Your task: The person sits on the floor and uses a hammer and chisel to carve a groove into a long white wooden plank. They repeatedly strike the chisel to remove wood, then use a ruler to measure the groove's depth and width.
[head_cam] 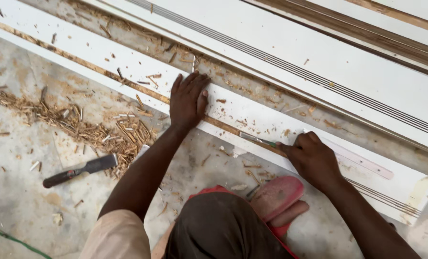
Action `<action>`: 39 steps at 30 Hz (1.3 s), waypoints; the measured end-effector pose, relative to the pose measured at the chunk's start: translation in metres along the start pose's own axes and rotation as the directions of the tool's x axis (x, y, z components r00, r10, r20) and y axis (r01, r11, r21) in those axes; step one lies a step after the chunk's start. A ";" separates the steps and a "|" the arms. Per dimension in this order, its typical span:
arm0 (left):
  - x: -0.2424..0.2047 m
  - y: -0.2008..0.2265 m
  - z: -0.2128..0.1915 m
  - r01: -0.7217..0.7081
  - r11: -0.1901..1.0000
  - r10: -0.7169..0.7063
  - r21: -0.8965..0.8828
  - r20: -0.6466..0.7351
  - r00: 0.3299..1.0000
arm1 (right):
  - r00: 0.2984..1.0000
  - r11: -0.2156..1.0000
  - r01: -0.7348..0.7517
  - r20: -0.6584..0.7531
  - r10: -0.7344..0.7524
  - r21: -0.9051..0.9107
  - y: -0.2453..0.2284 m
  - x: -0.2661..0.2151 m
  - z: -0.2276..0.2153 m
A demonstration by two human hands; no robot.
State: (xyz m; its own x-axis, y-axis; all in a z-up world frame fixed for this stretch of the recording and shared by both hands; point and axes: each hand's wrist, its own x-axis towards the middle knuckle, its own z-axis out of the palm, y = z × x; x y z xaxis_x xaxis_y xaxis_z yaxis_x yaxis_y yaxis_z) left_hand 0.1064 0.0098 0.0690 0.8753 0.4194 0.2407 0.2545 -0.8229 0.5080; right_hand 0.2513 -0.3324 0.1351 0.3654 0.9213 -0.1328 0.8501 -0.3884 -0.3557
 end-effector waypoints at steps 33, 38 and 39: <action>-0.022 0.063 0.022 0.274 -0.064 -0.209 -0.960 0.282 0.936 | 0.984 0.671 -0.165 0.069 0.167 0.723 -0.157 0.162 -0.082; -0.029 0.031 0.031 0.149 -0.308 -0.375 -0.940 0.263 0.889 | 0.966 0.865 -0.217 -0.025 0.256 0.453 -0.103 0.089 -0.090; -0.031 0.030 0.029 0.118 -0.342 -0.363 -0.932 0.247 0.899 | 0.935 0.873 -0.310 -0.047 0.352 0.375 -0.080 0.058 -0.089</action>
State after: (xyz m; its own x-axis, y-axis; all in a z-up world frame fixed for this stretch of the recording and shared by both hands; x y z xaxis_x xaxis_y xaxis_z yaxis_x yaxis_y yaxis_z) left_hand 0.0990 -0.0383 0.0530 0.7957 0.5808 -0.1720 -0.3672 0.6883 0.6256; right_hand 0.2386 -0.2492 0.2380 0.6589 0.7235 -0.2059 0.4867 -0.6187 -0.6167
